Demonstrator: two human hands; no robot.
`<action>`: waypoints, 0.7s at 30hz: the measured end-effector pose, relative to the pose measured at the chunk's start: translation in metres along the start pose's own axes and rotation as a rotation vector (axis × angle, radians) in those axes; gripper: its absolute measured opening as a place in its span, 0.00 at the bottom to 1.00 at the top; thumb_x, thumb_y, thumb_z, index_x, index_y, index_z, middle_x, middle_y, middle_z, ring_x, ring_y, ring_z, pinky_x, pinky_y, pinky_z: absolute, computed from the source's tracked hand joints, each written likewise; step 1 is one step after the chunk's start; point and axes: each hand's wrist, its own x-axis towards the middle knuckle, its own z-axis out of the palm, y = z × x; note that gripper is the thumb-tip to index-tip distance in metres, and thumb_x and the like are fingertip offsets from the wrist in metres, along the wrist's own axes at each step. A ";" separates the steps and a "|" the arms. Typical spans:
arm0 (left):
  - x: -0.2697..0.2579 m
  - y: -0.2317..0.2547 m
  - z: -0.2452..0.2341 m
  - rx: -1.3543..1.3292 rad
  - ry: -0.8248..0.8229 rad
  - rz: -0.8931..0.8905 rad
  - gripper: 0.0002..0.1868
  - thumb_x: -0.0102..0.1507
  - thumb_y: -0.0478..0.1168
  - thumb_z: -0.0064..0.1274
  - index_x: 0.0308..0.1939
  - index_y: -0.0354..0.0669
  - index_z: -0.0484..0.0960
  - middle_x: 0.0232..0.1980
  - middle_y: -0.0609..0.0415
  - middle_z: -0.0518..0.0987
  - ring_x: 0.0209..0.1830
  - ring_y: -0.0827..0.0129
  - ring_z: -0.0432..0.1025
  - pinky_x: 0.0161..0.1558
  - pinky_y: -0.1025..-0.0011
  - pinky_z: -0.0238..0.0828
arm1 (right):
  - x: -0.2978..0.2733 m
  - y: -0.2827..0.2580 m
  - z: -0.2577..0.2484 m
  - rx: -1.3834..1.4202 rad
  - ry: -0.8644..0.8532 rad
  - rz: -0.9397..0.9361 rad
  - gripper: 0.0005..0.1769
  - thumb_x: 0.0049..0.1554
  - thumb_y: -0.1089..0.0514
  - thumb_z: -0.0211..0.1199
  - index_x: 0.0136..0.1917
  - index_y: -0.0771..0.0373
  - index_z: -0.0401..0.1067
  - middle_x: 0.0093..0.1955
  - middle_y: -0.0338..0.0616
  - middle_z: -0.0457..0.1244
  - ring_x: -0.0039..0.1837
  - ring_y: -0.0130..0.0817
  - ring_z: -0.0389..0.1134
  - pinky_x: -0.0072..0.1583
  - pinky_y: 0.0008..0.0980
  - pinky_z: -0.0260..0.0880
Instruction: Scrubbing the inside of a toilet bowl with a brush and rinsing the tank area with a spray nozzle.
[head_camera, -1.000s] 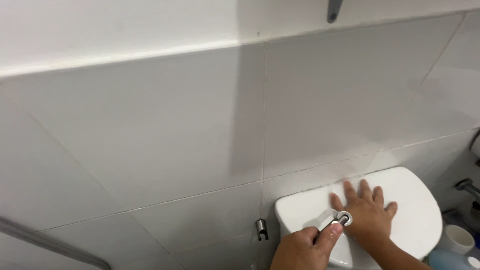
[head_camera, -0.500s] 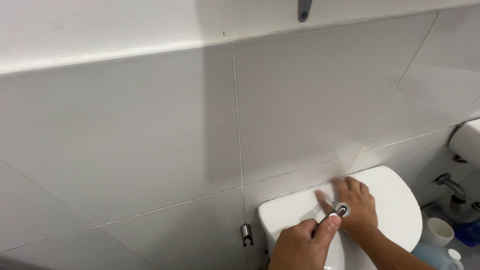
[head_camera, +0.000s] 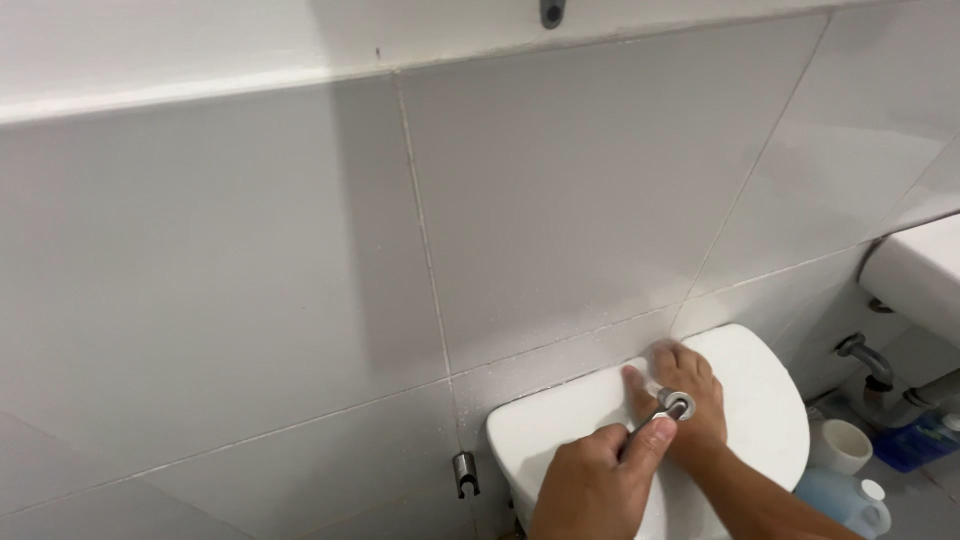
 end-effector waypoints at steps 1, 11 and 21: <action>0.002 0.002 0.001 0.002 -0.002 0.002 0.36 0.68 0.67 0.44 0.28 0.36 0.79 0.22 0.44 0.75 0.23 0.55 0.74 0.31 0.60 0.69 | 0.009 0.012 0.003 0.002 0.001 0.003 0.35 0.62 0.32 0.49 0.73 0.55 0.61 0.80 0.41 0.51 0.82 0.40 0.46 0.79 0.43 0.45; 0.026 0.019 0.034 -0.062 0.003 0.115 0.34 0.68 0.65 0.46 0.30 0.34 0.80 0.24 0.41 0.78 0.25 0.51 0.76 0.32 0.58 0.72 | 0.006 0.021 -0.037 -0.153 -0.087 -0.051 0.27 0.61 0.40 0.54 0.73 0.41 0.63 0.79 0.35 0.51 0.81 0.34 0.46 0.77 0.58 0.46; 0.050 0.041 0.047 -0.079 -0.055 0.053 0.34 0.66 0.66 0.46 0.31 0.35 0.80 0.26 0.39 0.79 0.29 0.47 0.76 0.35 0.55 0.72 | 0.047 0.087 -0.013 0.010 0.045 0.027 0.36 0.56 0.27 0.52 0.74 0.38 0.62 0.83 0.38 0.47 0.83 0.43 0.43 0.79 0.54 0.43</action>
